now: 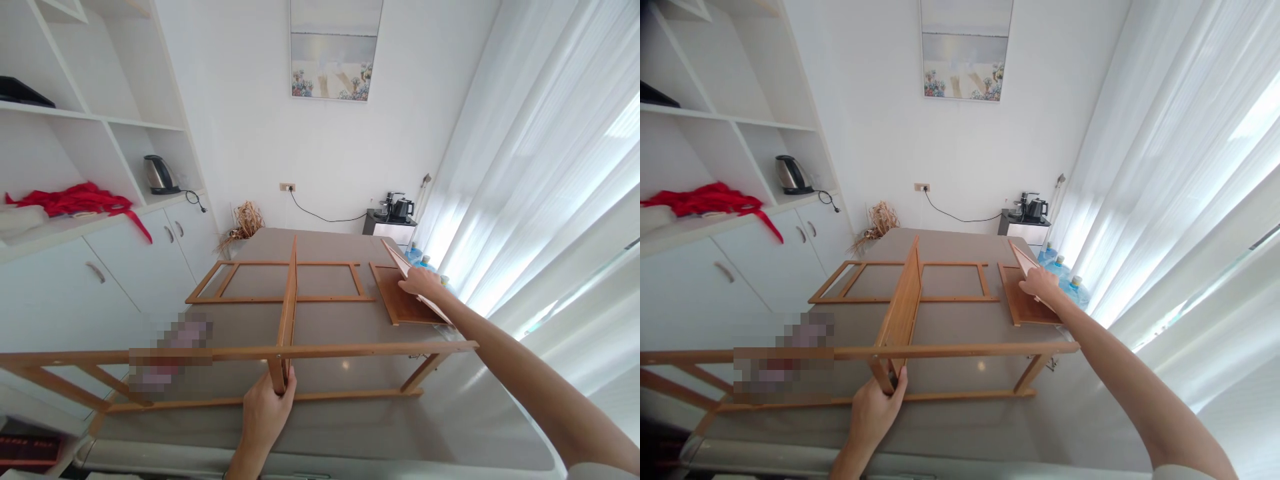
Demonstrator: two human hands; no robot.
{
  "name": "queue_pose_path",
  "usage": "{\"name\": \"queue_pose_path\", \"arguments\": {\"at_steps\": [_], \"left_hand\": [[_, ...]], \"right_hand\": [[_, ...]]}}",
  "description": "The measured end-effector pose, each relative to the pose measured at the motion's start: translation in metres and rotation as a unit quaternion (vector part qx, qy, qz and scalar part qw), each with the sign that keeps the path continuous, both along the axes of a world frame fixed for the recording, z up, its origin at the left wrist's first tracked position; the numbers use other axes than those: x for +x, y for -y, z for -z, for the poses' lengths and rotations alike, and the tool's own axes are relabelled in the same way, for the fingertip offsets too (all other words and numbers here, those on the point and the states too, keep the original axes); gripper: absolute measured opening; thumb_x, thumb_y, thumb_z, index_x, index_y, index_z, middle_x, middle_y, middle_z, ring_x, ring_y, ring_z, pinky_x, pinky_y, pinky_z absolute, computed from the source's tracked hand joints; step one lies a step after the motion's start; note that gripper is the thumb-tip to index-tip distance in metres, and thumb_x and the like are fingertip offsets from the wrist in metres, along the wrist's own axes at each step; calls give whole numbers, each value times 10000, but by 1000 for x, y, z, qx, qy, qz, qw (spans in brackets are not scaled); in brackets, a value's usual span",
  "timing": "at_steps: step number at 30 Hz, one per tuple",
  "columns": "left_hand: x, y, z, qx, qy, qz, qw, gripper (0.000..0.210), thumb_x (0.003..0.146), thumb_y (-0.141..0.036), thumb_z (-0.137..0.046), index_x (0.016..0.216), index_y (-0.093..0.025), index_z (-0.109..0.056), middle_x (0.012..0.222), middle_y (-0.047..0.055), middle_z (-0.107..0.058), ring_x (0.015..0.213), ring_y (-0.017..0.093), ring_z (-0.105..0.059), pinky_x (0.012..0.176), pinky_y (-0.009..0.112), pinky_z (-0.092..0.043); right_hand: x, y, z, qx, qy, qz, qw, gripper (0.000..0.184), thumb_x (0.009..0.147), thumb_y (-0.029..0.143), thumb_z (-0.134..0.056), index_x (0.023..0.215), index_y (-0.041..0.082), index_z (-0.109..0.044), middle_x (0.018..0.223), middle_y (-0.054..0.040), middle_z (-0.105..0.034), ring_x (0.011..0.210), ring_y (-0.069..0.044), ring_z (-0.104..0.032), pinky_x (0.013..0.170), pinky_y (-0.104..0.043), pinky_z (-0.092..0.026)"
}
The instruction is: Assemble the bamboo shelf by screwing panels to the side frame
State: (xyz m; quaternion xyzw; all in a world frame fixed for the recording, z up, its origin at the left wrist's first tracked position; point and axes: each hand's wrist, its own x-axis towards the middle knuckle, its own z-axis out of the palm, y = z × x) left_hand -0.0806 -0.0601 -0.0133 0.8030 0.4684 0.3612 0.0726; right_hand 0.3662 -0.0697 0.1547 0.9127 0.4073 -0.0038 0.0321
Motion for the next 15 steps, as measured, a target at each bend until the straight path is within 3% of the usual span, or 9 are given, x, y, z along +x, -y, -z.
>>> {"name": "queue_pose_path", "arguments": {"at_steps": [6, 9, 12, 15], "left_hand": [[-2, 2, 1, -5, 5, -3, 1000, 309, 931, -451, -510, 783, -210, -635, 667, 43, -685, 653, 244, -691, 556, 290, -454], [-2, 2, -1, -7, 20, 4, 1000, 308, 915, -475, -544, 977, -190, -641, 799, 73, -708, 755, 275, -706, 598, 326, -499], [-4, 3, -8, 9, 83, 19, 996, 504, 876, -479, -610, 1258, -161, -524, 1098, 137, -670, 973, 305, -676, 720, 390, -549], [-10, 11, -15, 83, 193, 27, 977, 752, 794, -416, -722, 1397, -130, -375, 1310, 198, -534, 1172, 328, -566, 910, 476, -516]], "right_hand": [[-1, 24, -54, -2, 4, 17, 1000, 328, 955, 377, -580, 1214, 176, -582, 1233, -89, -592, 1040, -201, -612, 886, -408, -532], [-8, 40, -85, 21, -10, 1, 1000, 301, 960, 385, -571, 1176, 178, -603, 1208, -87, -605, 1010, -187, -618, 874, -381, -535], [-23, 58, -115, 56, -31, -29, 998, 286, 982, 404, -501, 951, 164, -655, 920, -74, -691, 816, -177, -643, 787, -343, -530], [-45, 75, -135, 93, -44, -56, 993, 339, 966, 407, -466, 779, 175, -628, 654, -70, -662, 642, -189, -617, 697, -322, -487]]}}
